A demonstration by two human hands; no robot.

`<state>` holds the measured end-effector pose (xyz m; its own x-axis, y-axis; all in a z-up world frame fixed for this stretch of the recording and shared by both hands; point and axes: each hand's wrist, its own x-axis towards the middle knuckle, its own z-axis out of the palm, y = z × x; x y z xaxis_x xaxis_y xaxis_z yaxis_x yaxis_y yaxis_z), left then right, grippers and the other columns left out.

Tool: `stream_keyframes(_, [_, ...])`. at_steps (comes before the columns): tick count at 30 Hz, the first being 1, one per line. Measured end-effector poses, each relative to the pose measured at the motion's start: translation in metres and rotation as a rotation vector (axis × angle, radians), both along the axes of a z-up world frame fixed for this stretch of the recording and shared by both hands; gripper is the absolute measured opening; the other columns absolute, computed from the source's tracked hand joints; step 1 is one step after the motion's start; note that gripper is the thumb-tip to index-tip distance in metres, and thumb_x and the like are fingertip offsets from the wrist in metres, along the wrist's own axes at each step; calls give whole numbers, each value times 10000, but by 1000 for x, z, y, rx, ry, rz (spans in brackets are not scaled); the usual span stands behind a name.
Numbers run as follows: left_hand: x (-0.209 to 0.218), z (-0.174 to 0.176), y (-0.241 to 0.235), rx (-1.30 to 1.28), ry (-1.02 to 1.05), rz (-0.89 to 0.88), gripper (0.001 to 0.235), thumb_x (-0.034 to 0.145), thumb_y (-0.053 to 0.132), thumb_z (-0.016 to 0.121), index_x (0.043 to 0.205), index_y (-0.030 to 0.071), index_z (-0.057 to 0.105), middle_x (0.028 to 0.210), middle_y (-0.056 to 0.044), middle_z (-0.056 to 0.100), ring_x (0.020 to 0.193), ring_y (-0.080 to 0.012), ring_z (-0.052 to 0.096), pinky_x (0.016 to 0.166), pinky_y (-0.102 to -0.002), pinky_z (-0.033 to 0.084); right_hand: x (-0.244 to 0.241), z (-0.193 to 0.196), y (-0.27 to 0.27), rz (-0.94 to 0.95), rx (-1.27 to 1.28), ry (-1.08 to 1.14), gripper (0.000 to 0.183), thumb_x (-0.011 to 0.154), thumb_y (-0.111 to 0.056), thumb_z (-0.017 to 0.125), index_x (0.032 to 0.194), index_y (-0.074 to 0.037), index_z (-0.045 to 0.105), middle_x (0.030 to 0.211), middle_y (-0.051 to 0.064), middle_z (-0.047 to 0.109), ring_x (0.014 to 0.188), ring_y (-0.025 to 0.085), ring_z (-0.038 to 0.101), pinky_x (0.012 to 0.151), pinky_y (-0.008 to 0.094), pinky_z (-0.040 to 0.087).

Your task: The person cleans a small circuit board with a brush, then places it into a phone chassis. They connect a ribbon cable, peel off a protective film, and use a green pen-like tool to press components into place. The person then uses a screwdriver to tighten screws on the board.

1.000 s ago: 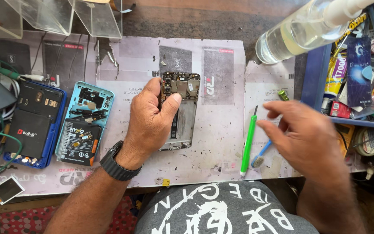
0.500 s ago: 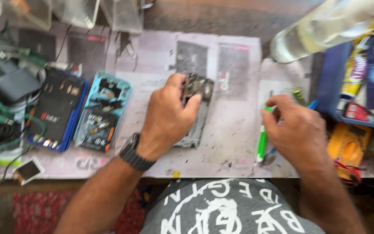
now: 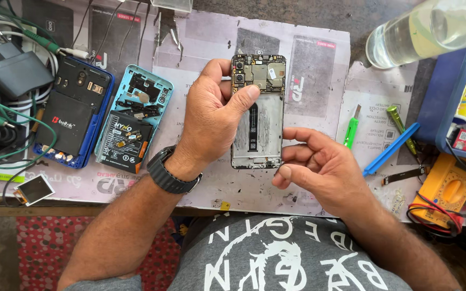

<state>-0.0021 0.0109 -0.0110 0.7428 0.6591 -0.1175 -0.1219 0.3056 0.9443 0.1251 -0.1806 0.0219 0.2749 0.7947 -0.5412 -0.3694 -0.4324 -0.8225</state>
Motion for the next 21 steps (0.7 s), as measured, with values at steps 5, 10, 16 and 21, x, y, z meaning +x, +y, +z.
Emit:
stream_keyframes(5, [-1, 3, 0, 43, 23, 29, 261, 1019, 106, 646, 1213, -13, 519, 930, -62, 753, 798, -35, 660, 684, -202, 552, 0, -5, 3, -9, 23, 59, 544, 886, 60, 652, 1407, 86, 495, 1011, 194, 731, 804, 215, 748, 705, 329, 623])
stream_keyframes(10, [-1, 3, -3, 87, 41, 26, 267, 1019, 123, 646, 1211, -9, 515, 923, -61, 759, 803, -32, 665, 682, -202, 559, 1, -12, 1, -12, 39, 138, 540, 903, 59, 642, 1418, 102, 487, 1005, 203, 728, 795, 234, 749, 687, 344, 626])
stream_keyframes(16, [0, 0, -3, 93, 37, 35, 259, 1018, 123, 644, 1205, -2, 516, 904, -61, 753, 780, -33, 662, 660, -204, 554, 5, -11, -5, -12, -1, 110, 588, 875, 70, 635, 1441, 91, 476, 1049, 196, 736, 810, 234, 752, 691, 331, 622])
stream_keyframes(21, [1, -2, -2, 107, 42, 46, 251, 1011, 119, 647, 1195, 1, 523, 887, -35, 753, 757, -24, 665, 647, -205, 550, 6, -5, -6, 14, -56, 34, 595, 856, 52, 664, 1427, 71, 497, 1042, 200, 747, 795, 227, 755, 680, 329, 633])
